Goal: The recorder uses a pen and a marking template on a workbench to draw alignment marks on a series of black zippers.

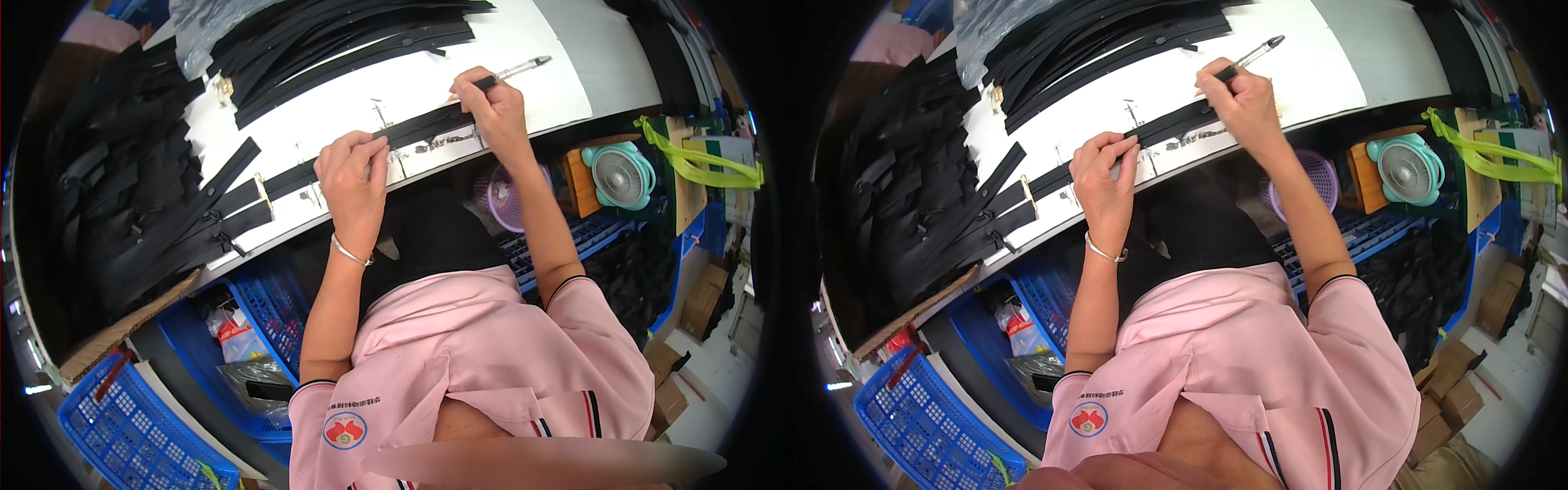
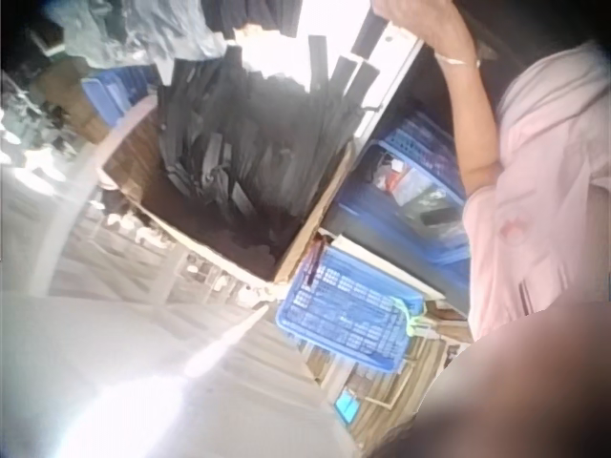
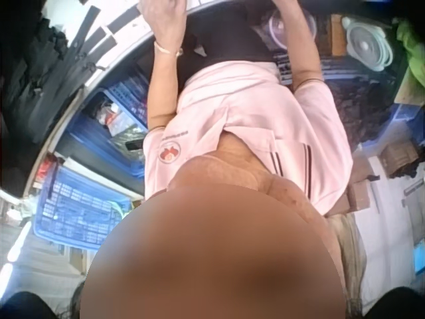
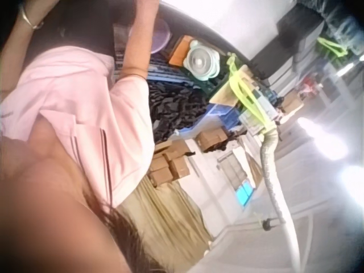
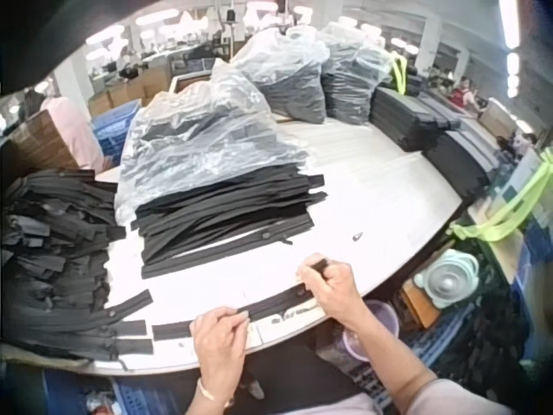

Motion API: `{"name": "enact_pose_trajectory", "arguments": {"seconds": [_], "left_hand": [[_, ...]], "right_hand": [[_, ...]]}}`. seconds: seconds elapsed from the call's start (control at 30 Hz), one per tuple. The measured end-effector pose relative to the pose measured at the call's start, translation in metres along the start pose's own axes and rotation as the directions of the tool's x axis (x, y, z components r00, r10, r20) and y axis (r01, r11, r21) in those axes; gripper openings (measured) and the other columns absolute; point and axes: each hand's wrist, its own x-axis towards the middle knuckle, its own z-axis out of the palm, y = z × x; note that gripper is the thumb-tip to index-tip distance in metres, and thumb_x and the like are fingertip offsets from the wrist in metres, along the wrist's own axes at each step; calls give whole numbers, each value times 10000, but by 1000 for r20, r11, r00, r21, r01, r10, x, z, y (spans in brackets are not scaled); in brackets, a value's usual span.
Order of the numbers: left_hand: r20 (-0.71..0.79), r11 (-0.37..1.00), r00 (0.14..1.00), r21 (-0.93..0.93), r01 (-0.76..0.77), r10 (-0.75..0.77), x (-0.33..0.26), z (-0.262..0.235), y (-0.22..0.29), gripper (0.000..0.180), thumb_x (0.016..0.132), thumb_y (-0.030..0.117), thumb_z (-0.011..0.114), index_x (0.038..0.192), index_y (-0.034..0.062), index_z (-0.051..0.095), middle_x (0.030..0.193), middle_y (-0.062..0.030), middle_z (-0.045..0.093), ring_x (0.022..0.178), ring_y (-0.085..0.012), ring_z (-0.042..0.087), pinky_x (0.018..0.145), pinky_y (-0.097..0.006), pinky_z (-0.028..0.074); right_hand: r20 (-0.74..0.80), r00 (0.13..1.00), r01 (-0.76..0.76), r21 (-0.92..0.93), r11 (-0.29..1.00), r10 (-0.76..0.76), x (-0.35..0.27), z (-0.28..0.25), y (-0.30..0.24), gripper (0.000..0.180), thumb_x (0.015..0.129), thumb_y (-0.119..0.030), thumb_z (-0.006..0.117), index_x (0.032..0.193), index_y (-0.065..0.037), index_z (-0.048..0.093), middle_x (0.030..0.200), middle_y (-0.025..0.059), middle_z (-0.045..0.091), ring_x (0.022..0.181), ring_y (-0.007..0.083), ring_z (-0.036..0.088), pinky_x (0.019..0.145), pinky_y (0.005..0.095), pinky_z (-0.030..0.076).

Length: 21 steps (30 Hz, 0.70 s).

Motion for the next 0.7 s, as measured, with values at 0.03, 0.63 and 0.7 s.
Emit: {"name": "enact_pose_trajectory", "arguments": {"seconds": [0.03, 0.63, 0.7], "left_hand": [[0, 1000, 1000, 10, 13, -13, 0, 0, 0, 76, 843, 54, 776, 915, 65, 757, 979, -40, 690, 925, -238, 614, 872, -363, 434], [91, 984, 981, -82, -161, 169, 28, 71, 48, 161, 835, 79, 789, 994, 64, 771, 1026, -65, 710, 1016, -264, 622, 916, -372, 455], [96, 987, 983, -28, -156, 158, 29, 78, 47, 142, 821, 79, 792, 960, 67, 767, 1013, -61, 705, 1001, -262, 618, 902, -378, 449]], "right_hand": [[7, 999, -31, -67, 997, 31, 2, -10, 5, 155, 969, -84, 630, 883, 15, 713, 739, 2, 681, 662, 44, 562, 603, 215, 449], [38, 999, -26, -5, 1000, 27, -10, -28, 29, 209, 1009, -90, 612, 867, 44, 685, 799, -3, 673, 717, 48, 579, 634, 228, 459], [10, 1000, -18, -19, 1000, 18, -12, -27, 32, 195, 997, -85, 628, 872, 57, 678, 806, 14, 683, 723, 59, 595, 638, 229, 471]]}}
